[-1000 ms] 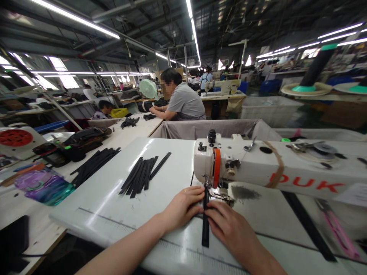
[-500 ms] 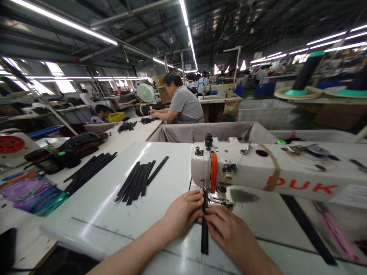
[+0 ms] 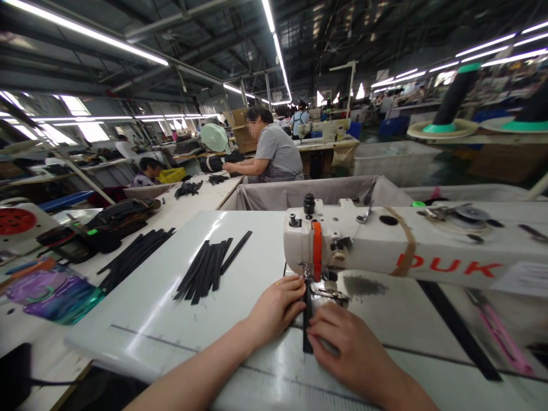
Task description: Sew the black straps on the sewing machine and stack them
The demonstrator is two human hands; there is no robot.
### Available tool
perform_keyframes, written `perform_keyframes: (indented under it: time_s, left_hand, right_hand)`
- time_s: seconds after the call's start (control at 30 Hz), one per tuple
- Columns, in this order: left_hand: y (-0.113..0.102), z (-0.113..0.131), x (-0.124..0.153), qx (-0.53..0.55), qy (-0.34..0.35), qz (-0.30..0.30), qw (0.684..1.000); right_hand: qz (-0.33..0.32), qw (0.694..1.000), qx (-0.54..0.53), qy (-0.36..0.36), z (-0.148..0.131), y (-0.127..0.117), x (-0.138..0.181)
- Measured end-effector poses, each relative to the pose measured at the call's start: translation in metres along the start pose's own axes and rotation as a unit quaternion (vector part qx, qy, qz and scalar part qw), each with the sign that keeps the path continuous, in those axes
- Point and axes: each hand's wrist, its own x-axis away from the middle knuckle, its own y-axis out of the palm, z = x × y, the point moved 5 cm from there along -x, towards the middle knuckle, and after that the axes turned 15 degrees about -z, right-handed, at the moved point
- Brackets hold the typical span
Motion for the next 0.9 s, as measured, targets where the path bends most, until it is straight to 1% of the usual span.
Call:
perform_keyframes:
  time_s: [0.07, 0.17, 0.37, 0.47, 0.53, 0.6, 0.77, 0.9]
  left_hand:
    - [-0.001, 0.001, -0.001, 0.001, 0.002, -0.001, 1.000]
    - [-0.002, 0.001, -0.002, 0.002, 0.000, 0.006, 1.000]
    - [0.000, 0.001, -0.002, -0.005, -0.011, 0.002, 1.000]
    - [0.001, 0.001, -0.002, -0.009, -0.014, 0.002, 1.000]
    - [0.001, 0.003, -0.002, -0.013, -0.012, 0.006, 1.000]
    - [0.002, 0.003, -0.001, -0.016, -0.012, 0.012, 1.000]
    - [0.004, 0.004, 0.000, -0.026, -0.019, 0.021, 0.999]
    - [0.005, 0.006, -0.001, -0.039, -0.019, 0.029, 0.999]
  right_hand:
    - [-0.017, 1.000, -0.020, -0.016, -0.004, -0.003, 0.001]
    - [-0.012, 1.000, -0.016, -0.024, -0.006, -0.007, 0.002]
    - [0.014, 0.999, 0.038, 0.021, 0.004, -0.005, -0.001]
    - [0.041, 0.997, 0.060, 0.031, 0.008, -0.003, -0.002]
    - [0.047, 0.996, 0.072, 0.035, 0.012, -0.001, -0.003]
    - [0.039, 0.995, 0.081, 0.043, 0.017, 0.003, -0.004]
    - [-0.012, 0.993, 0.087, 0.080, 0.025, 0.009, -0.007]
    - [-0.019, 0.992, 0.088, 0.091, 0.025, 0.011, -0.008]
